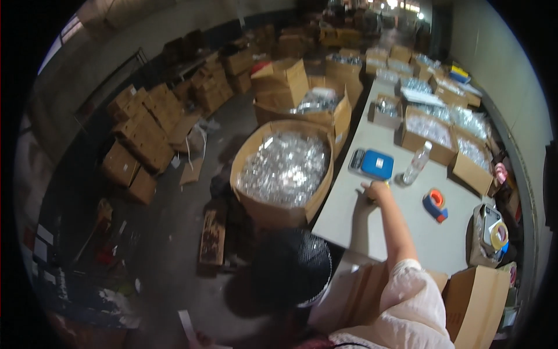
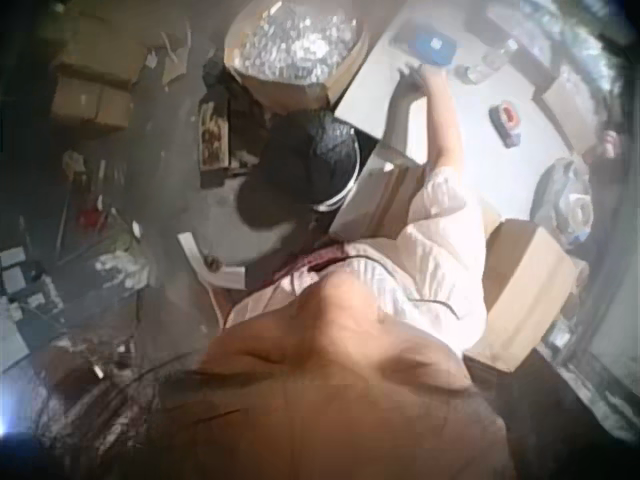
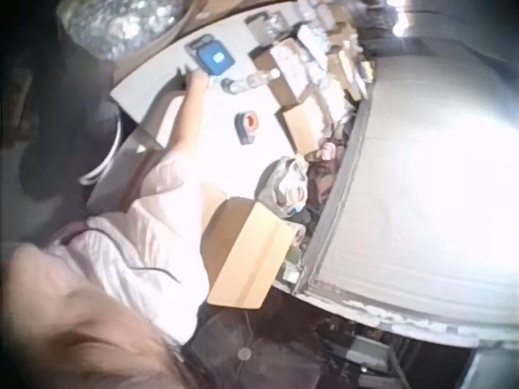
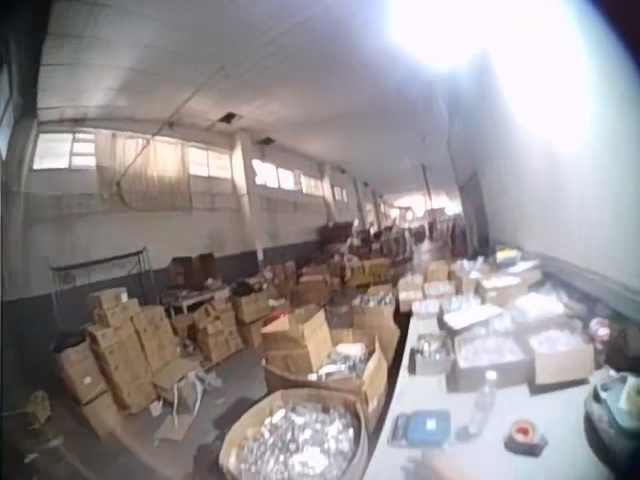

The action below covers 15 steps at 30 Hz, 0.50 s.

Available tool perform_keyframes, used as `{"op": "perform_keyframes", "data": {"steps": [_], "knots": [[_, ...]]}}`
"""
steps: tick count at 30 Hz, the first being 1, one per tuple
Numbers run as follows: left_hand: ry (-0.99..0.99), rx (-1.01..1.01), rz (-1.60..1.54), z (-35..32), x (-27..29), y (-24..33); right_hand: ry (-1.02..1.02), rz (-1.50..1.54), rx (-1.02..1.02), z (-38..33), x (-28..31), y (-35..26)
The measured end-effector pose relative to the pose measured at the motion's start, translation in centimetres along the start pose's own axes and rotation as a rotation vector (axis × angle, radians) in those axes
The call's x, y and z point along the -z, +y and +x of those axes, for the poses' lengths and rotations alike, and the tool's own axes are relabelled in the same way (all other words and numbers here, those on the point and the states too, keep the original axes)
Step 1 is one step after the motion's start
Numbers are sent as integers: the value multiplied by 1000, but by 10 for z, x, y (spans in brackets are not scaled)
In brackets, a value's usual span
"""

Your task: The person opens cardboard boxes with a utility knife and transfers metal slide brackets between the boxes by hand while holding a sheet of stickers.

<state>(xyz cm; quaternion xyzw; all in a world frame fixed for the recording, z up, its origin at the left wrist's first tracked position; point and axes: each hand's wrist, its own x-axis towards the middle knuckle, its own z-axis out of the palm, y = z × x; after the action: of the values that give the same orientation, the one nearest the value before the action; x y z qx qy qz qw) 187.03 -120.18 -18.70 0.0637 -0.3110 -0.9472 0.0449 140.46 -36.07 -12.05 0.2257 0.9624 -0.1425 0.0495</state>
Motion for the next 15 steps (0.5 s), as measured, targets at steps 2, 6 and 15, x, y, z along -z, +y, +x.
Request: {"op": "perform_keyframes", "data": {"steps": [2, 6, 15], "knots": [[-160, 138, -95, -19, 28, 17, -281, -167, 54, -24, 9, -30], [-237, 446, -249, 131, -78, -43, -177, 68, -38, -67, 49, 50], [-191, 372, 832, 238, -323, -129, -94, 1487, 52, -354, 189, 32]]}}
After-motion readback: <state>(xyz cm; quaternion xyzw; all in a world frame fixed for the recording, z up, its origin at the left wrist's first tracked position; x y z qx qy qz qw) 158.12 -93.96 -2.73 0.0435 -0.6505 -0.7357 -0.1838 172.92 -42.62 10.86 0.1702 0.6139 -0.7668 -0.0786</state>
